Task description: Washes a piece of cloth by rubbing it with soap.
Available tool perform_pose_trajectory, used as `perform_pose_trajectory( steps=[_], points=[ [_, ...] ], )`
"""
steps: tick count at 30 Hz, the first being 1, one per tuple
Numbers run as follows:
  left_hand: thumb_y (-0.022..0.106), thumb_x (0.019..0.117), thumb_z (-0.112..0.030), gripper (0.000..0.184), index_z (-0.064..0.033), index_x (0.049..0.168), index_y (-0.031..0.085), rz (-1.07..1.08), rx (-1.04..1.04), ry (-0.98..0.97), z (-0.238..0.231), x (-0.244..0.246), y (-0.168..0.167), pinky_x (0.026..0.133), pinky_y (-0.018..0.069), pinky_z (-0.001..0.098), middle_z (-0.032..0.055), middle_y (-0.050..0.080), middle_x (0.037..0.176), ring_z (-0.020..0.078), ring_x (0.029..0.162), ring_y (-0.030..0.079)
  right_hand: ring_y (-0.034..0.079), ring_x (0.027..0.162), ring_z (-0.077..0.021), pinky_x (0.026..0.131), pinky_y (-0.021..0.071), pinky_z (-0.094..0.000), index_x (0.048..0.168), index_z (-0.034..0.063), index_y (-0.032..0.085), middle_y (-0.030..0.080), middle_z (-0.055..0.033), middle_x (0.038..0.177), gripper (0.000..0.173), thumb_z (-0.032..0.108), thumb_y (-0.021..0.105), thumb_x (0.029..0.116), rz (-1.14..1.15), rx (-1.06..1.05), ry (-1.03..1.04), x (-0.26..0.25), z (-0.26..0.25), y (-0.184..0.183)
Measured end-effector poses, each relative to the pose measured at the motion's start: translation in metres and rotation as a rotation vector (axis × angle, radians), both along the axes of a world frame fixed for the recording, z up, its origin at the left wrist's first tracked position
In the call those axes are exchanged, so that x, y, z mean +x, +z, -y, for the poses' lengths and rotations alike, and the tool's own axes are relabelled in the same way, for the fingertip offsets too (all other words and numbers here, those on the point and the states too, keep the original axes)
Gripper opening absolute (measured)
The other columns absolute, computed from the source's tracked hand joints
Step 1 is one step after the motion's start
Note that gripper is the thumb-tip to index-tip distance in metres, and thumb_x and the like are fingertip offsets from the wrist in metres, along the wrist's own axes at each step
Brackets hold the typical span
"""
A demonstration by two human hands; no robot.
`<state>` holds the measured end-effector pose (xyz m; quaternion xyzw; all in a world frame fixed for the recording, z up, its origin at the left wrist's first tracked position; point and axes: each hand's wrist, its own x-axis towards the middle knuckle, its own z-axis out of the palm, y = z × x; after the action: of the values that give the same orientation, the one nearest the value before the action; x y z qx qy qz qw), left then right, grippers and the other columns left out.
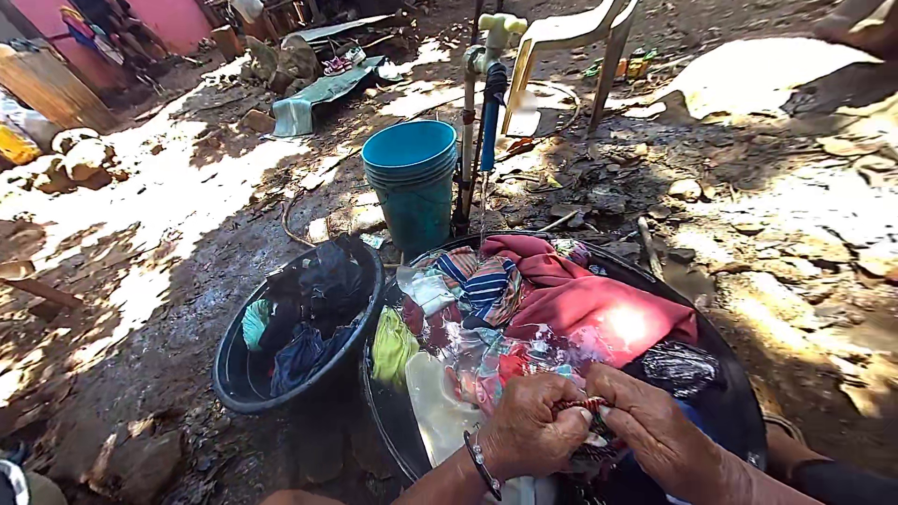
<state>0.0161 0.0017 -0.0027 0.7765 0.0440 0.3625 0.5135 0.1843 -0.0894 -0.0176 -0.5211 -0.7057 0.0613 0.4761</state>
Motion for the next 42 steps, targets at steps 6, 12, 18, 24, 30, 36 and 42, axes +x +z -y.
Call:
perform_pose_trajectory(
  steps=[6,12,18,24,30,36,42],
  points=[
    [0.058,0.0908,-0.001,0.011,0.0063,0.087,0.066,-0.05,-0.001,0.027,0.002,-0.001,0.003,0.063,0.0493,0.0157,0.0081,0.064,0.075,0.0029,0.066,0.058,0.056,0.08,-0.0104,0.071,0.0474,-0.0201,0.088,0.0043,0.056,0.054,-0.0075,0.083,0.024,0.019,0.041,0.0985,-0.01,-0.069,0.001,-0.002,0.002,0.013],
    [0.058,0.0921,-0.004,0.011,0.0017,0.086,0.065,-0.063,-0.02,0.035,0.0,0.001,-0.002,0.061,0.049,0.0129,0.003,0.062,0.074,-0.0008,0.065,0.057,0.058,0.081,-0.018,0.072,0.0489,-0.0271,0.086,0.0016,0.057,0.056,-0.0118,0.082,0.024,0.013,0.039,0.0979,-0.01,-0.052,0.044,-0.003,0.002,0.013],
    [0.058,0.0919,-0.004,0.01,-0.0001,0.085,0.065,-0.077,-0.105,0.016,0.002,-0.003,-0.005,0.059,0.0477,0.0118,-0.0004,0.061,0.072,-0.0028,0.062,0.055,0.058,0.08,-0.0193,0.071,0.0483,-0.0279,0.086,0.0008,0.058,0.056,-0.0123,0.081,0.024,0.011,0.04,0.0976,-0.017,-0.067,0.07,-0.008,0.003,0.013],
    [0.058,0.0929,-0.004,0.01,0.0001,0.086,0.064,-0.087,-0.138,0.015,0.004,-0.006,-0.004,0.057,0.046,0.0109,-0.002,0.06,0.071,-0.0046,0.061,0.053,0.057,0.078,-0.0201,0.07,0.0472,-0.0282,0.084,0.0003,0.056,0.055,-0.0128,0.079,0.025,0.011,0.039,0.0975,-0.01,-0.067,0.069,-0.011,0.003,0.015],
    [0.058,0.096,-0.006,0.013,-0.0003,0.086,0.065,-0.146,-0.167,0.029,0.008,-0.008,-0.002,0.059,0.048,0.0116,-0.004,0.062,0.072,-0.0057,0.063,0.055,0.059,0.077,-0.0158,0.069,0.0486,-0.0248,0.084,-0.0023,0.061,0.058,-0.0112,0.077,0.026,0.008,0.041,0.0966,0.009,-0.087,0.112,-0.009,0.008,0.016],
    [0.061,0.0951,-0.006,0.01,-0.0033,0.086,0.065,-0.171,-0.198,-0.035,0.005,-0.014,-0.001,0.057,0.0487,0.0117,-0.0051,0.061,0.07,-0.0045,0.061,0.055,0.055,0.071,-0.0158,0.061,0.0443,-0.0254,0.075,-0.0002,0.055,0.052,-0.0095,0.071,0.025,0.007,0.041,0.0945,-0.011,-0.038,0.199,-0.009,0.007,0.016],
    [0.064,0.0927,-0.004,0.006,0.0006,0.093,0.068,-0.148,-0.214,-0.04,0.004,-0.014,-0.003,0.061,0.0533,0.0129,-0.0021,0.066,0.078,-0.0029,0.066,0.06,0.054,0.071,-0.0136,0.062,0.0439,-0.0231,0.075,0.0015,0.054,0.052,-0.0084,0.072,0.022,0.007,0.042,0.0922,-0.043,-0.037,0.12,-0.007,0.005,0.013]
  ],
)
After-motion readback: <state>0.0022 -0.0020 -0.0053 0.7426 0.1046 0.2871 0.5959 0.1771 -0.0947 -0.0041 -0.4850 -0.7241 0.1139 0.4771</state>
